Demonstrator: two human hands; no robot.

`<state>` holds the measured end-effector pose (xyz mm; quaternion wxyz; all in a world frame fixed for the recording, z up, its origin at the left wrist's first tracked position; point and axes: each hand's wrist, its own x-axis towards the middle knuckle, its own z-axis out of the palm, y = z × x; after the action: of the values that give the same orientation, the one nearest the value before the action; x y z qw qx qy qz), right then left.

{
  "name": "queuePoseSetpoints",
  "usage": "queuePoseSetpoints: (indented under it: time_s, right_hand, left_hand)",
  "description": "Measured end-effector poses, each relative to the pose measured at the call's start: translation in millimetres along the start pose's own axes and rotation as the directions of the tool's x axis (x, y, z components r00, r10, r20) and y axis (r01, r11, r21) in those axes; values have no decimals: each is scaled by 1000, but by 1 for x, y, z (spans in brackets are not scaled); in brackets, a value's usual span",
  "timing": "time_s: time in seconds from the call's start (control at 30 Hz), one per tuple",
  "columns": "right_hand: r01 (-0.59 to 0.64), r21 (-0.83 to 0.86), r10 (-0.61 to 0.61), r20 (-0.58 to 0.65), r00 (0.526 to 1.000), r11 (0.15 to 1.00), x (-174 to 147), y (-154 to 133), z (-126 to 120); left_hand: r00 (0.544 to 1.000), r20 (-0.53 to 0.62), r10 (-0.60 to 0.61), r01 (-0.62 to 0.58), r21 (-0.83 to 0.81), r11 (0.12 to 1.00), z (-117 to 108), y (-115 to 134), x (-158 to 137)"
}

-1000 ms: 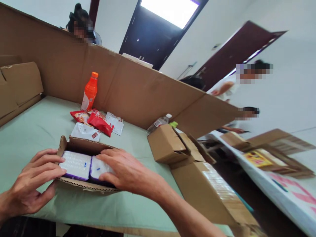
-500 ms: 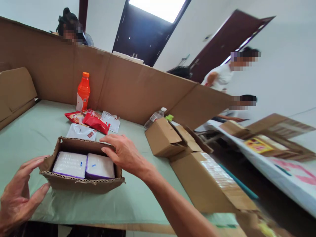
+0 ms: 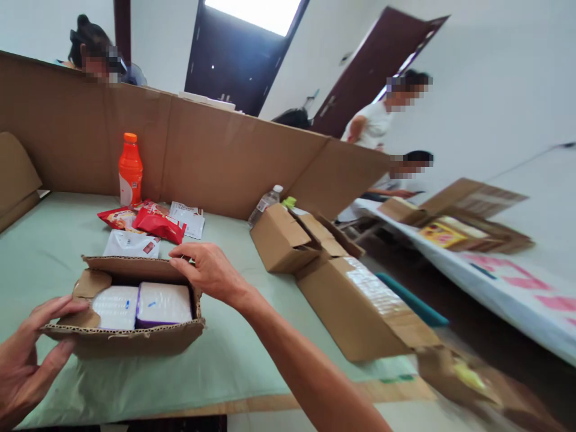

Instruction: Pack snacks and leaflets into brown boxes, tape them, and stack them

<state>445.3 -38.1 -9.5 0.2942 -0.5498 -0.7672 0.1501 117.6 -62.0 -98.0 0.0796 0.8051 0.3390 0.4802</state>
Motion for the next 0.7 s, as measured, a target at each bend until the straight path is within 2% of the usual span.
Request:
queuePoseSetpoints:
  time_s: [0.1, 0.2, 0.33, 0.4, 0.53, 0.63, 0.7]
  right_hand:
    - [-50, 126, 55, -38, 998, 991, -12, 13, -5]
    - [-76, 212, 106, -134, 985, 974, -30, 29, -4]
    - [-105, 275, 189, -299, 935, 956, -52, 39, 2]
    - [-115, 278, 201, -304, 931, 954, -60, 37, 5]
    - [-67, 293, 149, -266, 953, 954, -67, 33, 13]
    - [-41, 287, 124, -279, 952, 957, -66, 34, 20]
    - [-10, 270, 92, -292, 952, 963, -64, 35, 24]
  left_hand:
    - [997, -29, -69, 69, -20, 997, 0, -3, -1]
    - [999, -26, -38, 36, -67, 997, 2, -4, 1]
    - [1000, -12, -25, 25, -70, 997, 3, -2, 2]
    - [999, 14, -38, 39, -61, 997, 1, -1, 2]
    - [986, 128, -111, 118, -49, 992, -9, -5, 12]
    - [971, 233, -54, 51, 20, 998, -18, -11, 29]
    - [971, 239, -24, 9, 62, 998, -19, -16, 39]
